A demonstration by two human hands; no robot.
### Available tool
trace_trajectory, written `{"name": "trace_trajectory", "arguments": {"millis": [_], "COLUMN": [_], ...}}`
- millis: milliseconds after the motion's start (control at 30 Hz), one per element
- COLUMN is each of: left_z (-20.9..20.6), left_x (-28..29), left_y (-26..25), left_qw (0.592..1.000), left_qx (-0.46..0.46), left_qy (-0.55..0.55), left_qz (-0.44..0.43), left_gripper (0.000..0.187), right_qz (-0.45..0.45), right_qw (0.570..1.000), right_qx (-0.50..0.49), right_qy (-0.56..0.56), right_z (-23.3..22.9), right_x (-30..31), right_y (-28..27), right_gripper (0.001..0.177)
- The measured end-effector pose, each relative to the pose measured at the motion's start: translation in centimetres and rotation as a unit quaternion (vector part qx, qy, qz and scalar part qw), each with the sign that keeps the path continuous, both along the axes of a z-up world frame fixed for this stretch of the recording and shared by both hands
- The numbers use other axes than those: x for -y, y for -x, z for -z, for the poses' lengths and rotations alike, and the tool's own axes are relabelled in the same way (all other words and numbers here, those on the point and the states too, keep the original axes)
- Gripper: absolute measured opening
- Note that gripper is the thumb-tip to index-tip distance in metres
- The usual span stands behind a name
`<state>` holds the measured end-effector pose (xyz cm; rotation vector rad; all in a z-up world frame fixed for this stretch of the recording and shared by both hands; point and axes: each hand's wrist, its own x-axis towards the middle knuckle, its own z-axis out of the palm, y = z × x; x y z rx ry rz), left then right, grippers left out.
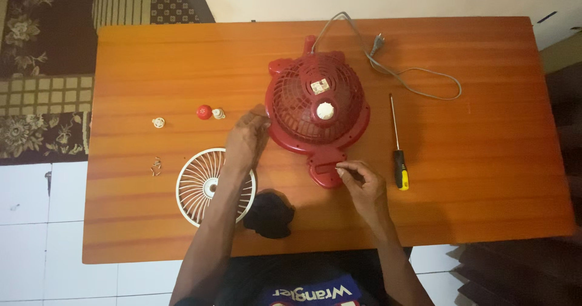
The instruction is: The person assembles a red Mario-themed table fan on a wooden table. They attach the front grille, align the fan blades, and secure the rear housing using a screwdriver and screws. The fan is reassembled with all parts visible on the table.
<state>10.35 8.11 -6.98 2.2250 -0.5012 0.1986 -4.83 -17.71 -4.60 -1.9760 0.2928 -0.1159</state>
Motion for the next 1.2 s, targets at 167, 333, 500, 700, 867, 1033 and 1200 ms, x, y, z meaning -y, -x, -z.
{"name": "trace_trajectory", "arguments": {"millis": [167, 333, 500, 700, 867, 1033, 1200], "left_z": [0.0, -0.2, 0.2, -0.5, 0.1, 0.8, 0.6], "left_x": [-1.1, -1.5, -1.5, -1.2, -0.9, -0.4, -0.3], "left_y": [-0.2, 1.1, 1.3, 1.8, 2.3, 2.4, 2.4], "left_qw": [0.998, 0.998, 0.997, 0.989, 0.995, 0.997, 0.997], "left_qx": [0.006, -0.003, 0.042, 0.095, 0.055, 0.019, 0.013], "left_qy": [-0.042, 0.038, -0.051, -0.097, -0.081, -0.079, -0.069], "left_qz": [0.051, 0.049, 0.037, 0.051, 0.032, 0.012, 0.01], "left_gripper": [0.015, 0.039, 0.03, 0.031, 0.036, 0.038, 0.035], "right_qz": [0.015, 0.039, 0.06, 0.032, -0.016, -0.069, -0.098], "right_qw": [0.999, 0.994, 0.995, 0.987, 0.961, 0.959, 0.953], "right_qx": [-0.024, -0.05, -0.009, 0.057, 0.097, 0.116, 0.115], "right_qy": [-0.021, -0.086, -0.073, 0.146, 0.258, 0.248, 0.261], "right_z": [0.7, 1.9, 2.4, 3.2, 4.2, 3.4, 3.1], "right_x": [0.0, 1.2, 4.7, 9.4, 11.0, 11.3, 10.9], "right_y": [0.2, -0.7, -3.7, -9.4, -12.6, -13.1, -12.9], "right_gripper": [0.015, 0.019, 0.02, 0.02, 0.017, 0.011, 0.012]}}
